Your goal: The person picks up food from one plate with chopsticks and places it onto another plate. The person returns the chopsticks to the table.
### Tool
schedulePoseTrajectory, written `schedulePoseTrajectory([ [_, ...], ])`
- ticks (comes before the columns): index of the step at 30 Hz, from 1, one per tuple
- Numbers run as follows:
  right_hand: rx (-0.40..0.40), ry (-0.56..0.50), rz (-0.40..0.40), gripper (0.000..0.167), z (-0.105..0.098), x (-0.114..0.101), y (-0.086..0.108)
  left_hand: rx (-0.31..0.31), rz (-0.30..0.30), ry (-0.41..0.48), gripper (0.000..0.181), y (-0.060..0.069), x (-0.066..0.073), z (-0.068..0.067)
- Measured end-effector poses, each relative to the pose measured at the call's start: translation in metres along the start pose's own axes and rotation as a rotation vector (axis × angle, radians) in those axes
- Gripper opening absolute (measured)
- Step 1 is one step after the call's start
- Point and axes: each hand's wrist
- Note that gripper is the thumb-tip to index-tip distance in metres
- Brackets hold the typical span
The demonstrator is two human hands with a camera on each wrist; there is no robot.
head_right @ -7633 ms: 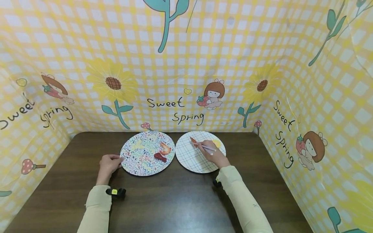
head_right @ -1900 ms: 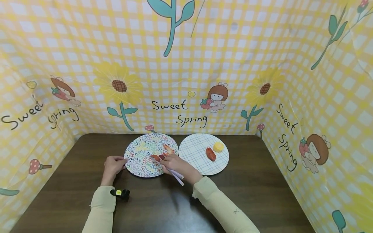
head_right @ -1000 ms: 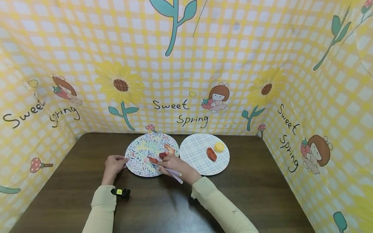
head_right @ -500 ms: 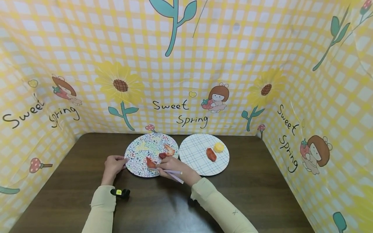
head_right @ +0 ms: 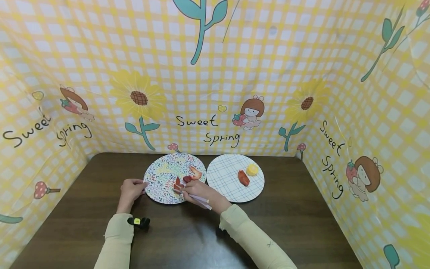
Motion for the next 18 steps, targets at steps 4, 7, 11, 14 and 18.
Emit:
schedulePoseTrajectory([
  [4,-0.017,-0.027,0.029,0.016,-0.004,-0.002,0.001,-0.002,0.004,-0.002,0.033,0.001,0.000,-0.001],
  [7,0.004,-0.086,0.082,0.019,-0.012,-0.005,0.005,-0.007,-0.002,-0.008,0.034,0.001,0.001,-0.001],
  [11,0.065,-0.152,0.167,0.020,-0.027,-0.008,0.014,-0.003,-0.007,0.000,0.035,0.002,0.002,0.000],
  [14,0.121,-0.161,0.206,0.019,-0.039,-0.008,0.023,0.004,0.001,0.008,0.035,0.002,0.002,0.000],
  [18,0.179,-0.147,0.247,0.020,-0.052,-0.005,0.039,-0.005,0.008,-0.006,0.036,0.002,0.002,-0.001],
])
Point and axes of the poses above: each hand's wrist, its own y-axis away from the middle knuckle, its own z-axis out of the palm, x = y × z, and after that the axes turned 15 degrees about -z, right-handed
